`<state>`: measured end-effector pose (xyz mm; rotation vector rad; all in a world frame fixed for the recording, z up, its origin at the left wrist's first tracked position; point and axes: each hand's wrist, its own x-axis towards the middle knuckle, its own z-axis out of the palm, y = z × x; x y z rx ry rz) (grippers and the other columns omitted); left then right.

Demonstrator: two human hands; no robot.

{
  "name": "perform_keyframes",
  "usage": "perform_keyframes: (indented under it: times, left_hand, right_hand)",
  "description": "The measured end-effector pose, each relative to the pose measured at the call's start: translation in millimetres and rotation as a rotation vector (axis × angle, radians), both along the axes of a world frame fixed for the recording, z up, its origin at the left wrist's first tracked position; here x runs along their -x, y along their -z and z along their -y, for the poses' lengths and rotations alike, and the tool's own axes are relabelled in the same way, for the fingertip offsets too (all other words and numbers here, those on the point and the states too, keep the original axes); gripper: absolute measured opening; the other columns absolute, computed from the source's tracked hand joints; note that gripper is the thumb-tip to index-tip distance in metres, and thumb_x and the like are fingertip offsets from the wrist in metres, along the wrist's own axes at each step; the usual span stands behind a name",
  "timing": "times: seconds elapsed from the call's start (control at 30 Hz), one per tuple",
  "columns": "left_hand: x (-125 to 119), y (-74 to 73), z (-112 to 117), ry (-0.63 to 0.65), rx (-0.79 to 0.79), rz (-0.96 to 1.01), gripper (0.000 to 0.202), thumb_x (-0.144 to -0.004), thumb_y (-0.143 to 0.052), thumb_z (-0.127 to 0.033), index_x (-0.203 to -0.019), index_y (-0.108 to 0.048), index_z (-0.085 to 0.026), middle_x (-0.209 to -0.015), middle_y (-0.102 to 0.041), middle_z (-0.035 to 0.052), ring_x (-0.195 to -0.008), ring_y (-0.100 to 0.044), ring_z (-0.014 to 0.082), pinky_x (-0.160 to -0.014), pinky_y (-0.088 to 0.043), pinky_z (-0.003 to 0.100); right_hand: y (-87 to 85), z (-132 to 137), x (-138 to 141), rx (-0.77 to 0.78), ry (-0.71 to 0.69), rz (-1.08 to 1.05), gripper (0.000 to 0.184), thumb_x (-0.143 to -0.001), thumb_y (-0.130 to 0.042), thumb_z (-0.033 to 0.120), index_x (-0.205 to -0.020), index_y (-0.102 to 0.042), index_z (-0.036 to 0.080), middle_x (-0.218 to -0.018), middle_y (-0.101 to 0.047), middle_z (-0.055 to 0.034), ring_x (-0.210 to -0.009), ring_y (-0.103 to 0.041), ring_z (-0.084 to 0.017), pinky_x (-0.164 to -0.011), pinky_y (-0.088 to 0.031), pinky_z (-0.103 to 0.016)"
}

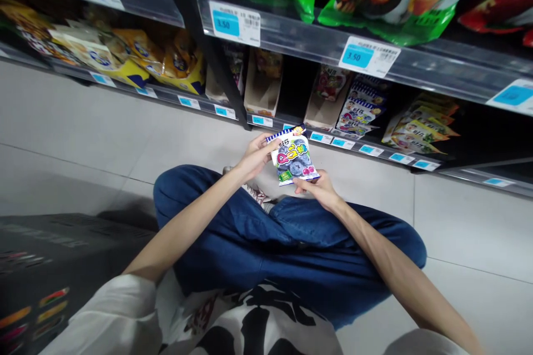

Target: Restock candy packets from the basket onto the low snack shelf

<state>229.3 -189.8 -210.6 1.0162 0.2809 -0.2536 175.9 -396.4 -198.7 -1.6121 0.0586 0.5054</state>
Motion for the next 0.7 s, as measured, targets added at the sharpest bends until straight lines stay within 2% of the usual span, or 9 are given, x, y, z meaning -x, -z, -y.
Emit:
perform_keyframes:
  times: [0.13, 0.23, 0.3, 0.37, 0.47, 0.57, 0.63, 0.7]
  left_hand:
    - [-2, 1.5, -1, 0.015, 0.080, -0.014, 0.035, -0.074, -0.084, -0.030, -0.098, -0.062, -0.018, -0.087, -0.068, 0.0021, -0.077, -0.063, 0.0136, -0.067, -0.053, 0.026]
    - [-2, 4.3, -1, 0.022, 0.103, 0.001, 0.036, -0.074, -0.084, -0.028, -0.101, -0.062, -0.018, -0.091, -0.068, 0.0032, -0.082, -0.064, 0.0137, -0.072, -0.055, 0.027]
    - [-1, 6.2, -1, 0.054, 0.106, 0.004, 0.040, -0.076, -0.084, -0.029, -0.109, -0.063, -0.021, -0.098, -0.068, 0.0048, -0.088, -0.064, 0.0156, -0.077, -0.056, 0.030]
    - [2, 7.3, -1, 0.119, 0.140, -0.031, 0.049, -0.076, -0.084, -0.035, -0.118, -0.061, -0.026, -0.108, -0.067, 0.0068, -0.093, -0.065, 0.0188, -0.082, -0.057, 0.036]
    - [8, 5.4, 1, 0.234, 0.251, -0.074, 0.053, -0.077, -0.080, -0.050, -0.121, -0.059, -0.028, -0.116, -0.066, 0.0082, -0.101, -0.067, 0.0255, -0.089, -0.057, 0.046]
    - [13, -2.4, 5, 0.292, 0.366, -0.046, 0.061, -0.080, -0.069, -0.067, -0.117, -0.062, -0.020, -0.110, -0.069, 0.0124, -0.110, -0.066, 0.0330, -0.096, -0.053, 0.051]
    - [14, -9.2, 7, 0.316, 0.423, -0.019, 0.071, -0.080, -0.062, -0.076, -0.117, -0.064, -0.015, -0.109, -0.070, 0.0161, -0.115, -0.064, 0.0359, -0.099, -0.051, 0.051]
    - [14, -14.6, 8, 0.345, 0.444, 0.000, 0.078, -0.081, -0.056, -0.080, -0.119, -0.065, -0.013, -0.110, -0.071, 0.0171, -0.118, -0.063, 0.0363, -0.100, -0.051, 0.050]
  right_hand:
    - [1.3, -1, -2, 0.029, 0.082, 0.044, 0.039, -0.062, -0.088, 0.047, -0.059, -0.063, 0.017, -0.056, -0.061, -0.0035, -0.054, -0.055, -0.015, -0.054, -0.047, -0.028]
    - [3.7, -1, -2, 0.089, 0.110, 0.113, 0.035, -0.066, -0.082, 0.045, -0.063, -0.060, 0.018, -0.056, -0.059, -0.0015, -0.050, -0.051, -0.014, -0.050, -0.044, -0.028]
    - [4.9, 0, -1, 0.180, 0.107, 0.238, 0.029, -0.072, -0.076, 0.041, -0.066, -0.059, 0.019, -0.056, -0.058, -0.0006, -0.049, -0.050, -0.013, -0.048, -0.041, -0.027]
    - [5.2, 3, 1, 0.328, 0.082, 0.464, 0.023, -0.079, -0.069, 0.036, -0.066, -0.059, 0.019, -0.057, -0.057, 0.0002, -0.051, -0.049, -0.013, -0.051, -0.042, -0.027]
    - [3.1, 7, 3, 0.559, -0.094, 0.929, 0.019, -0.089, -0.062, 0.026, -0.071, -0.062, 0.020, -0.063, -0.060, -0.0002, -0.059, -0.053, -0.014, -0.060, -0.043, -0.029]
    - [-1.3, 9, 5, 0.703, -0.370, 1.277, 0.008, -0.094, -0.062, 0.020, -0.097, -0.070, 0.020, -0.077, -0.069, -0.0020, -0.076, -0.058, -0.017, -0.066, -0.043, -0.031]
    - [-4.1, 8, 7, 0.752, -0.473, 1.423, 0.020, -0.095, -0.062, 0.016, -0.113, -0.068, 0.022, -0.088, -0.072, -0.0024, -0.087, -0.059, -0.018, -0.073, -0.043, -0.032]
    - [-6.1, 5, 10, 0.763, -0.500, 1.535, 0.025, -0.095, -0.062, 0.011, -0.116, -0.067, 0.023, -0.096, -0.073, -0.0018, -0.094, -0.058, -0.018, -0.080, -0.042, -0.034]
